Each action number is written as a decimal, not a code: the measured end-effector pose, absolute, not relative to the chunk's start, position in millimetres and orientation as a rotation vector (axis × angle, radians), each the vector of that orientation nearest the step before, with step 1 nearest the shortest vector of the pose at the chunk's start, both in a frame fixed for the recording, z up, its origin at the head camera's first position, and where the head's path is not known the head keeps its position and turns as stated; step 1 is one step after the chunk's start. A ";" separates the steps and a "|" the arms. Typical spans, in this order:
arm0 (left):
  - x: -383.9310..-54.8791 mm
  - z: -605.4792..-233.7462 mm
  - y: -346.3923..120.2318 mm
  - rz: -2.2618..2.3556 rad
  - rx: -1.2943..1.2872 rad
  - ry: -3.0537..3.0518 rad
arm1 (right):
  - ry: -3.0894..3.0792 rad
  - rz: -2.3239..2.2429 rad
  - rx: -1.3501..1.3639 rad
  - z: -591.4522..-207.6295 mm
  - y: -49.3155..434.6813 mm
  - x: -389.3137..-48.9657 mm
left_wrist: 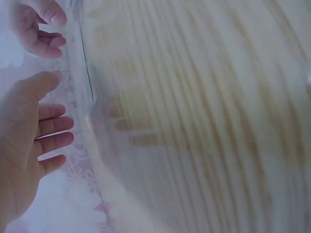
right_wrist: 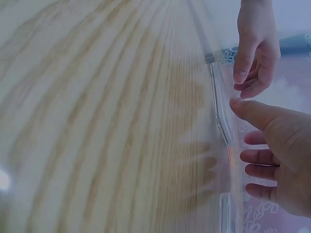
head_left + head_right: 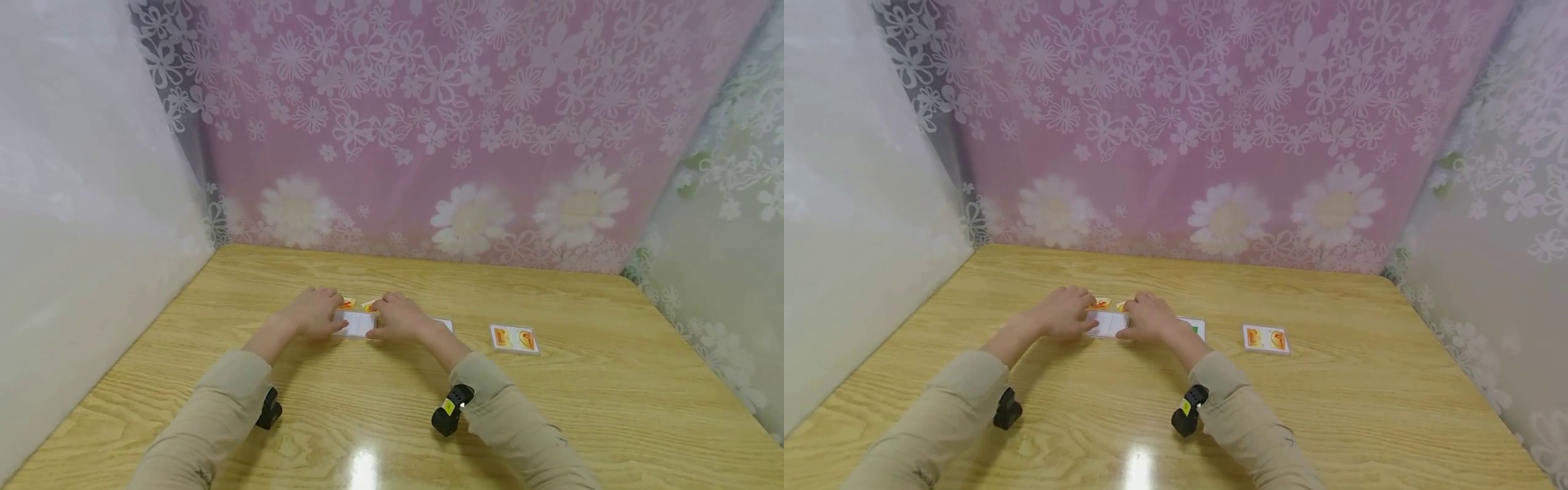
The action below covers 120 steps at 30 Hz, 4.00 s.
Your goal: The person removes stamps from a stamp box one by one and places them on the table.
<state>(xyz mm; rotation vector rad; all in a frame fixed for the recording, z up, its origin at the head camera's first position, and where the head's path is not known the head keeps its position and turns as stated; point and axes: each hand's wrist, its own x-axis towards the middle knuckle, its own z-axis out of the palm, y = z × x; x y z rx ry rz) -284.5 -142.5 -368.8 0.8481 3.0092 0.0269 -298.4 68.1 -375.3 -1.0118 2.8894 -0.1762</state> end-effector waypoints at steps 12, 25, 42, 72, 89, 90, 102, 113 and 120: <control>-284.7 -360.9 -112.3 -0.079 0.989 3.094 | 2.964 -0.082 -1.035 -372.6 103.4 -291.3; -281.5 -359.7 -75.7 -0.126 1.014 3.133 | 2.982 -0.009 -0.985 -370.2 142.7 -288.6; -285.6 -369.6 -37.9 -0.195 0.932 3.002 | 2.971 0.083 -0.955 -372.4 176.2 -288.6; -289.1 -378.4 -16.9 -0.056 0.926 2.917 | 2.883 -0.080 -0.990 -379.4 184.1 -299.2; -292.3 -378.2 -17.4 -0.091 0.933 2.911 | 2.840 -0.174 -1.051 -380.3 184.3 -302.8; -292.4 -378.6 -17.5 -0.090 0.931 2.909 | 2.838 -0.177 -1.050 -380.4 184.1 -302.9; -289.9 -380.3 -20.3 -0.112 0.940 2.908 | 2.839 -0.181 -1.069 -380.9 180.1 -298.6; -289.7 -382.3 -22.2 -0.133 0.959 2.901 | 2.843 -0.202 -1.074 -378.5 176.2 -292.3; -291.8 -383.8 -22.0 -0.125 0.965 2.902 | 2.847 -0.214 -1.080 -379.0 177.3 -292.9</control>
